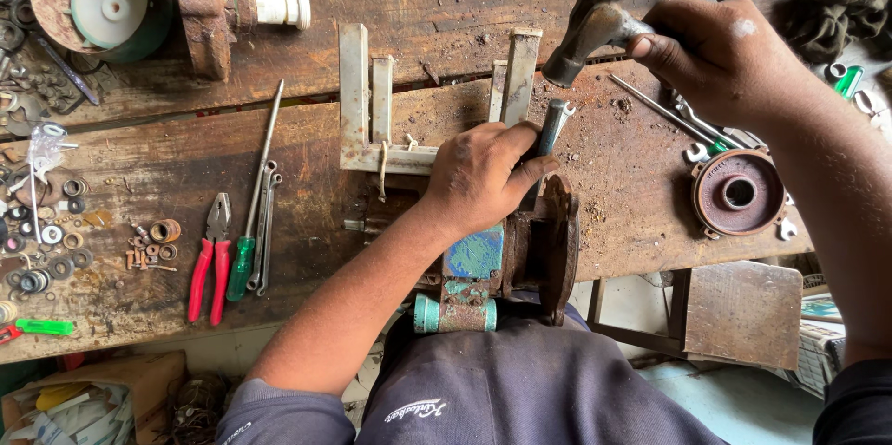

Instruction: The person works on an electric motor mounted on a wooden workbench, using a spanner to loosen fasteners on the motor housing, tapping components with a hammer to free them, and using pliers to grip and pull parts. They reposition the motor and handle small hardware pieces from the bench during the work.

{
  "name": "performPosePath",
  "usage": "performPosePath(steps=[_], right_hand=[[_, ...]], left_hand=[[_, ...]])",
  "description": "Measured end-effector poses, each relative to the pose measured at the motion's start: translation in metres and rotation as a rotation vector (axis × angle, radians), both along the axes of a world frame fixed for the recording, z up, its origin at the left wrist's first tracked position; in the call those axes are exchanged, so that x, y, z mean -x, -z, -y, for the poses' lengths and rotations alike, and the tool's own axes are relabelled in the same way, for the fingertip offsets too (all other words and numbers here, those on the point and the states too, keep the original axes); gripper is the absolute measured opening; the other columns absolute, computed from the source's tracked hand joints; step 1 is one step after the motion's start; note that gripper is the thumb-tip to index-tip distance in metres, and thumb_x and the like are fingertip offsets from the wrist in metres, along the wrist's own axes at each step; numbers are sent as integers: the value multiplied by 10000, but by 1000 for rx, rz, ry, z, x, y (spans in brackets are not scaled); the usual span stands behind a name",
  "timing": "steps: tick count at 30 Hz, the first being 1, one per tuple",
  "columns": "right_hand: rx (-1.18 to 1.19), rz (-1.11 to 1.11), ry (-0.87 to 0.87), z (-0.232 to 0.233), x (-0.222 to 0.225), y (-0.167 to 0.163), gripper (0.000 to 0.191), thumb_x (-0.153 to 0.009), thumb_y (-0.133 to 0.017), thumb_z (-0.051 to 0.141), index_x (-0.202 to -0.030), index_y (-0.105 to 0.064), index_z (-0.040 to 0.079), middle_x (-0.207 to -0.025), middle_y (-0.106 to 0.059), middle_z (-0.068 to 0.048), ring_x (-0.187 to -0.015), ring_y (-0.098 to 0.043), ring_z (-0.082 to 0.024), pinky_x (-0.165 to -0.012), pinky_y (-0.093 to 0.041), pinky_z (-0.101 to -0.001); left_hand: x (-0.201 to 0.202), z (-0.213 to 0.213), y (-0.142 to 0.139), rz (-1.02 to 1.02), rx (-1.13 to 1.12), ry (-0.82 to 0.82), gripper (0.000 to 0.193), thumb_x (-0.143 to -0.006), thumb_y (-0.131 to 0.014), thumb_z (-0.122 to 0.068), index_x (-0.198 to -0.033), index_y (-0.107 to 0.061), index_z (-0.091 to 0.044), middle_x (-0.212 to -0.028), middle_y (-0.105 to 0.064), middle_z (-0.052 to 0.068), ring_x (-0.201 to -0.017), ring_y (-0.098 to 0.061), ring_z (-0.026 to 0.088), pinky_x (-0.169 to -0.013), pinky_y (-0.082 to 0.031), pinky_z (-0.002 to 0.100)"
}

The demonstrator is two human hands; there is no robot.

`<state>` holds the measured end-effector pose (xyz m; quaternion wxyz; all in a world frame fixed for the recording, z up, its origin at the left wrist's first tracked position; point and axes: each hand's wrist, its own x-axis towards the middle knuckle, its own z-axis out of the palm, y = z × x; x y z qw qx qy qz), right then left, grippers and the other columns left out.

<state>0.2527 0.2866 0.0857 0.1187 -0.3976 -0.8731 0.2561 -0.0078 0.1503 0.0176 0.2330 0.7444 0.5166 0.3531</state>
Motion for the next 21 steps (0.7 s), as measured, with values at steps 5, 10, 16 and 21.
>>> performPosePath(steps=[5, 10, 16, 21], right_hand=[[-5, -8, -11, 1, 3, -1, 374, -1075, -624, 364, -998, -637, -2, -568, -495, -66, -483, -487, -169, -470, -399, -356], [9, -14, -2, 4, 4, -1, 388, -1080, -619, 373, -977, -627, -1, -567, -493, -60, -482, -484, -166, -468, -396, -351], [-13, -1, -18, -1, 11, -14, 409, -1075, -626, 397, -967, -621, 2, -588, -481, -72, -519, -463, -176, -497, -396, -354], [24, 124, -72, -14, 23, -33, 309, -1047, -595, 348, -973, -639, 51, -630, -590, -30, -497, -514, -134, -472, -453, -331]], left_hand=[[-1, 1, -2, 0, 2, -4, 318, -923, -763, -367, -899, -643, -74, -725, -638, 88, -746, -683, 306, -629, -522, 468], [-1, 1, 0, -3, -4, -9, 322, -918, -766, -371, -888, -642, -75, -726, -637, 90, -749, -682, 308, -634, -524, 468], [0, 0, 2, -10, 1, 25, 343, -946, -724, -412, -897, -649, -80, -719, -633, 72, -716, -683, 272, -616, -535, 442], [1, -2, 2, -37, -18, 21, 371, -974, -673, -467, -904, -649, -104, -707, -628, 54, -705, -682, 247, -606, -531, 432]])
